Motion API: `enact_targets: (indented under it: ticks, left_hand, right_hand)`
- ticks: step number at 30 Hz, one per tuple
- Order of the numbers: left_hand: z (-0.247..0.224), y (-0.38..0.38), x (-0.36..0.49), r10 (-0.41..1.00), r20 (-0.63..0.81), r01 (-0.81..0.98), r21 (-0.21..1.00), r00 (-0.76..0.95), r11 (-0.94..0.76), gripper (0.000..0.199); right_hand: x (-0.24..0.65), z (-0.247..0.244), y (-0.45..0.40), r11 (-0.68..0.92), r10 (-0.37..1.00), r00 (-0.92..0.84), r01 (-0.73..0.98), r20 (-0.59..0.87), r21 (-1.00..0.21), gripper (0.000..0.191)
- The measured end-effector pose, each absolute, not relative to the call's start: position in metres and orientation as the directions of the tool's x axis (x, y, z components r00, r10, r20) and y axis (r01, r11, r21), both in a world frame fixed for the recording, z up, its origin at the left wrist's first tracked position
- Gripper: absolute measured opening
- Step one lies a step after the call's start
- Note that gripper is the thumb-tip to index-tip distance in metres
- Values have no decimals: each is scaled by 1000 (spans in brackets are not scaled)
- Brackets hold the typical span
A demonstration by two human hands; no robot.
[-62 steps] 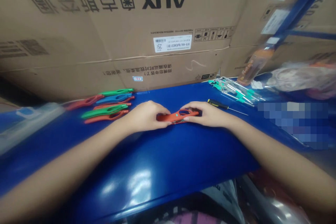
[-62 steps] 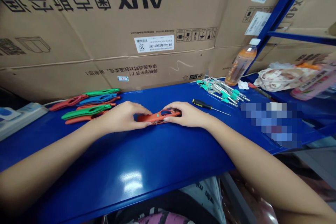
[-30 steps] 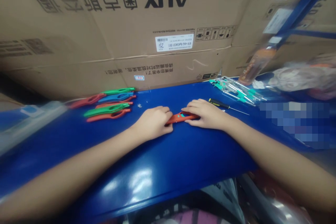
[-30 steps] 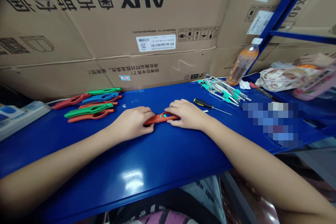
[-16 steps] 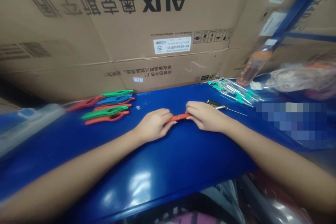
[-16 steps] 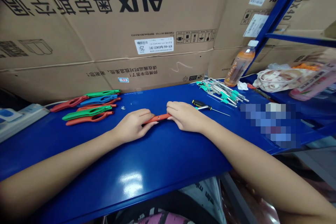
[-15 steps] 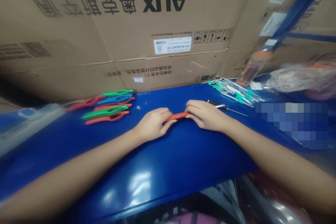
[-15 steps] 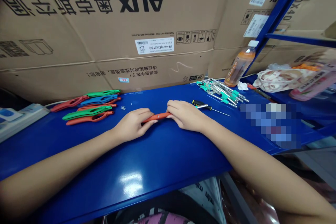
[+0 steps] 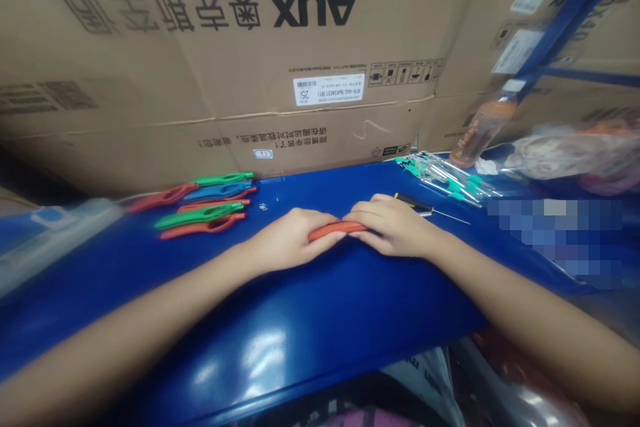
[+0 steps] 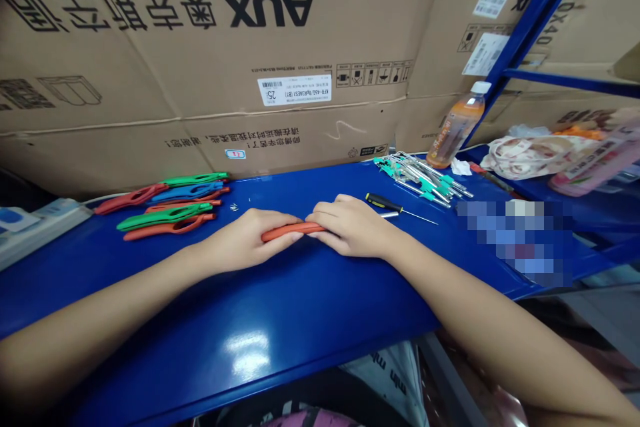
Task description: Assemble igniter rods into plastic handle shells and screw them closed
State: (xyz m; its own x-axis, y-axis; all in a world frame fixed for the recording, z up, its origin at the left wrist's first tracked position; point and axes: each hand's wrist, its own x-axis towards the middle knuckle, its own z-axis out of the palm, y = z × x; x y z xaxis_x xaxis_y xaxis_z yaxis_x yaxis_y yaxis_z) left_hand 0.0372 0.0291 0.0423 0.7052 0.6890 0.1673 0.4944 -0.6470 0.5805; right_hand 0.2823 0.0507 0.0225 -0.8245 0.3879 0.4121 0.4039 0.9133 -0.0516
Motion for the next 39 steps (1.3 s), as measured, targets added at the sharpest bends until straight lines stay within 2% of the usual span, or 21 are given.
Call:
enact_targets:
  ticks: [2, 5, 8, 12, 16, 19, 22, 29, 32, 33, 39]
  left_hand:
    - [43, 28, 35, 601, 166, 484, 446, 782, -753, 32]
    - [40, 28, 33, 554, 149, 469, 381, 819, -797, 34]
    - [37, 33, 32, 531, 154, 447, 376, 834, -812, 34]
    - [36, 45, 24, 542, 201, 436, 401, 816, -806, 35]
    - [41, 58, 12, 574, 234, 436, 449, 784, -779, 37]
    - [48, 61, 9, 594, 175, 467, 464, 785, -753, 38]
    - [51, 56, 12, 610, 112, 526, 403, 784, -749, 37]
    - [43, 47, 20, 678, 112, 652, 202, 726, -731, 33]
    - [45, 55, 12, 662, 107, 638, 189, 742, -746, 29]
    - [46, 58, 9, 664, 114, 640, 192, 739, -744, 29]
    - [49, 68, -2, 678, 163, 637, 244, 716, -731, 31]
  right_hand:
    - [281, 22, 47, 922, 369, -844, 385, 389, -40, 26]
    - [279, 20, 44, 937, 333, -868, 348, 370, -26, 24]
    - [279, 19, 45, 937, 337, -864, 345, 374, -47, 25]
    - [286, 26, 52, 892, 445, -815, 440, 370, -101, 29]
    - [299, 33, 60, 844, 507, -769, 534, 389, -45, 24]
    - [303, 30, 64, 846, 494, -782, 533, 381, -3, 28]
    - [300, 25, 65, 854, 478, -808, 520, 345, 34, 32]
    - [295, 29, 62, 806, 526, -762, 588, 376, 64, 29]
    - [308, 33, 67, 736, 591, -687, 674, 423, 65, 46]
    - [315, 34, 71, 715, 613, -662, 697, 431, 55, 46]
    - [336, 34, 88, 754, 621, -666, 652, 414, -82, 24]
